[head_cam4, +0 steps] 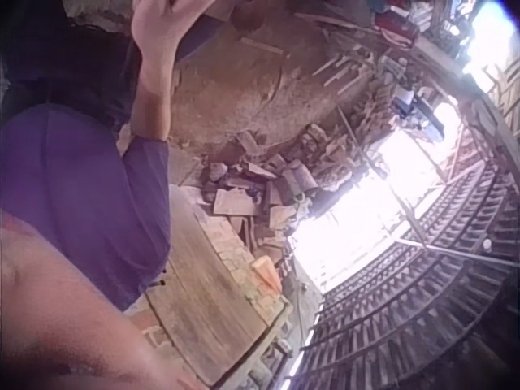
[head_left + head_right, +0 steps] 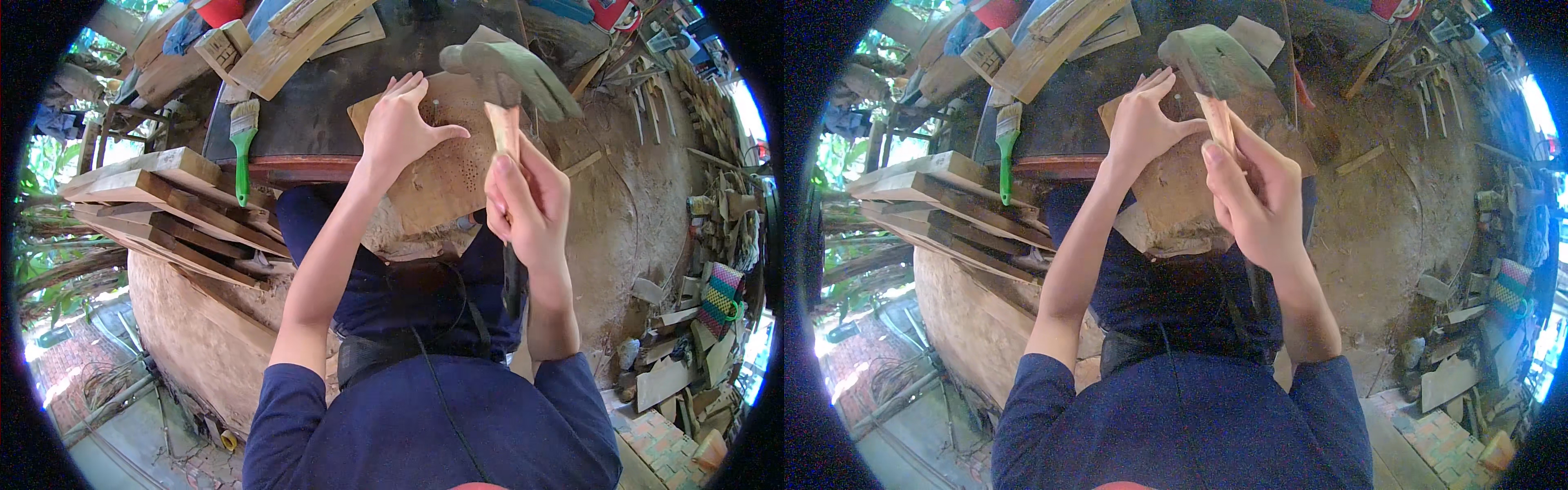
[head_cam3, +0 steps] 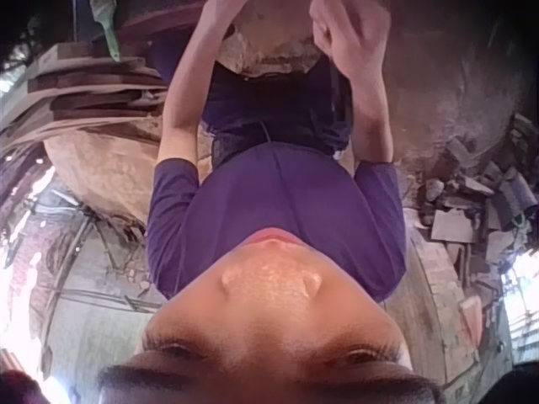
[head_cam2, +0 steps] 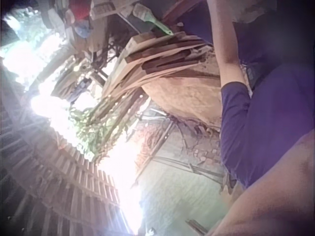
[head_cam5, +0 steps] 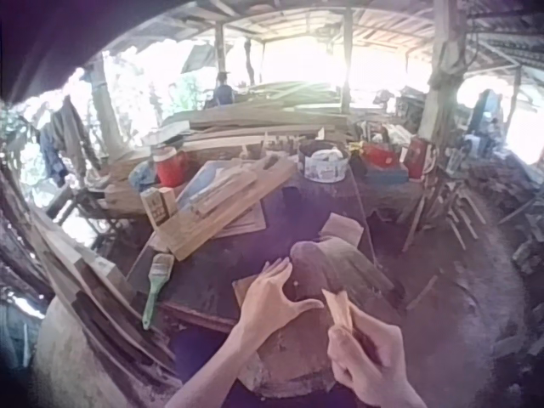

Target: Cleaning, hammering a nail, and sanding a small wooden block.

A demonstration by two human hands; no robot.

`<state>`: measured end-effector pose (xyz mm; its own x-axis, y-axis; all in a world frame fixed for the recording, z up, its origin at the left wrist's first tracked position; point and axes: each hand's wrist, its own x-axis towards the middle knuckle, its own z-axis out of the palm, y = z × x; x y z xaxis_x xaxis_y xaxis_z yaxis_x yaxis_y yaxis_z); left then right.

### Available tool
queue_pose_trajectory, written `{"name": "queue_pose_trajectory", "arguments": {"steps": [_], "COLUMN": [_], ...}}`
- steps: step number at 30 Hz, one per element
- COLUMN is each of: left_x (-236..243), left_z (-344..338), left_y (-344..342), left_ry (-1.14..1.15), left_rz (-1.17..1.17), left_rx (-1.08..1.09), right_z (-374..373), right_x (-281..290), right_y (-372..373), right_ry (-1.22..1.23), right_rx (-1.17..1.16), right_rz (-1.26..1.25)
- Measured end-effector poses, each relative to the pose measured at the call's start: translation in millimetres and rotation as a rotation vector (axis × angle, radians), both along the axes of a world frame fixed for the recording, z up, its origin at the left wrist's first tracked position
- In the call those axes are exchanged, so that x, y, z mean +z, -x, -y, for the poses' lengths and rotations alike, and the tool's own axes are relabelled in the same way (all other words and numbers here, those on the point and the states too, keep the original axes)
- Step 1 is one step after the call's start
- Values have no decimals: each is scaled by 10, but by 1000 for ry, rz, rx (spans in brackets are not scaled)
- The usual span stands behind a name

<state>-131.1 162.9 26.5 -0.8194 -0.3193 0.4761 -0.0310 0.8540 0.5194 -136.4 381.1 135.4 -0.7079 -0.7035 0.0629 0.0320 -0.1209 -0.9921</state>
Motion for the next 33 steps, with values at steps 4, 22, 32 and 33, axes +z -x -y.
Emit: {"name": "queue_pose_trajectory", "arguments": {"steps": [4,22,32,33], "left_x": [-54,175,177,183], "left_z": [66,53,8,5], "left_y": [2,-154,-141,-142], "left_ry": [-66,-260,-391,-392], "left_rz": [45,-112,-117,-115], "left_rx": [-21,-105,-66,-68], "right_z": [67,322,351,352], "right_x": [48,-793,-732,-736], "right_y": [226,652,671,668], "right_ry": [-196,-87,-148,-149], "right_rx": [175,-15,-21,-22], "right_rz": [232,75,47,50]}}
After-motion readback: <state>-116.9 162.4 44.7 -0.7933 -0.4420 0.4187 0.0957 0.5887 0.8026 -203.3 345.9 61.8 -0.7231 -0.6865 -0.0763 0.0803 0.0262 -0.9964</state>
